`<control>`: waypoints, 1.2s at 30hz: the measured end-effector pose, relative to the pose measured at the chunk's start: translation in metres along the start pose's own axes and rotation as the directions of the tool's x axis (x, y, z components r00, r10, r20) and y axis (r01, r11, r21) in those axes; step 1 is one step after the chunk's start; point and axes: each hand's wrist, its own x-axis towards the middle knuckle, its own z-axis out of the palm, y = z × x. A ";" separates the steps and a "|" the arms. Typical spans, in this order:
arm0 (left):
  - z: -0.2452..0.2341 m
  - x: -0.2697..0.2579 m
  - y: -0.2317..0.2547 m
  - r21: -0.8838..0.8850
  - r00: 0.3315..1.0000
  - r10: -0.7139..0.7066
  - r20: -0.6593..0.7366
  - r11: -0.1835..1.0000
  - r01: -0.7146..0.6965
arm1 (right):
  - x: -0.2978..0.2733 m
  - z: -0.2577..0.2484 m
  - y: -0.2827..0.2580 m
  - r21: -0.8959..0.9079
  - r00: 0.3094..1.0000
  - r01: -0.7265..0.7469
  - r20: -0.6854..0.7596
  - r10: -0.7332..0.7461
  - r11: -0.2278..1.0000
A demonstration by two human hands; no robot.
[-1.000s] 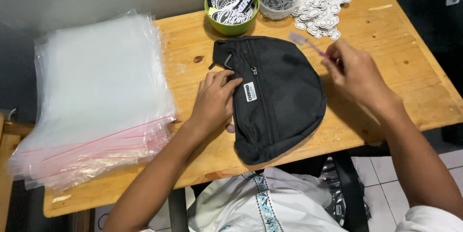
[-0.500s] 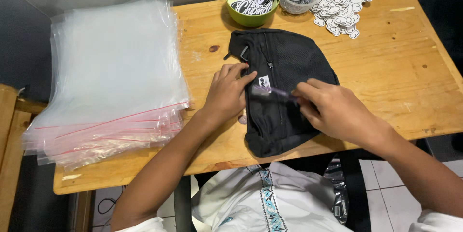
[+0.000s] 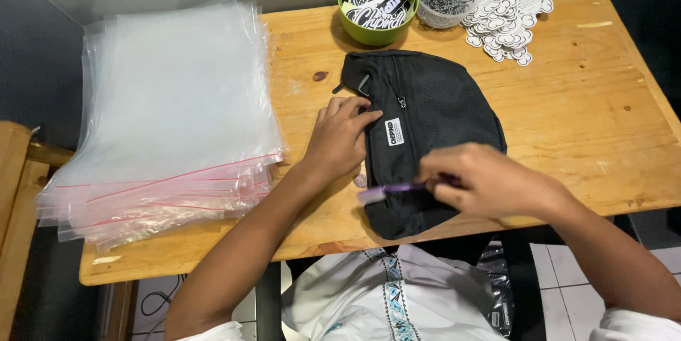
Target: The person cleans a black bag using a purple toothbrush, scrubbing the surface and seams. They then pick up a sticker and attach it to the bag.
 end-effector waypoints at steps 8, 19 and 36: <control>0.006 0.013 0.019 -0.006 0.957 -0.098 -0.274 0.995 0.100 | 0.044 -0.017 0.061 0.011 0.885 -0.122 -0.451 0.114 0.992; 0.009 0.047 0.012 0.037 0.934 -0.337 -0.117 0.939 0.343 | 0.075 0.036 0.075 0.275 0.798 -0.036 -0.571 0.194 0.961; -0.003 0.051 0.014 -0.115 0.931 -0.304 -0.202 0.952 0.285 | 0.077 0.062 0.094 -0.243 0.577 -0.111 -0.805 -0.137 0.964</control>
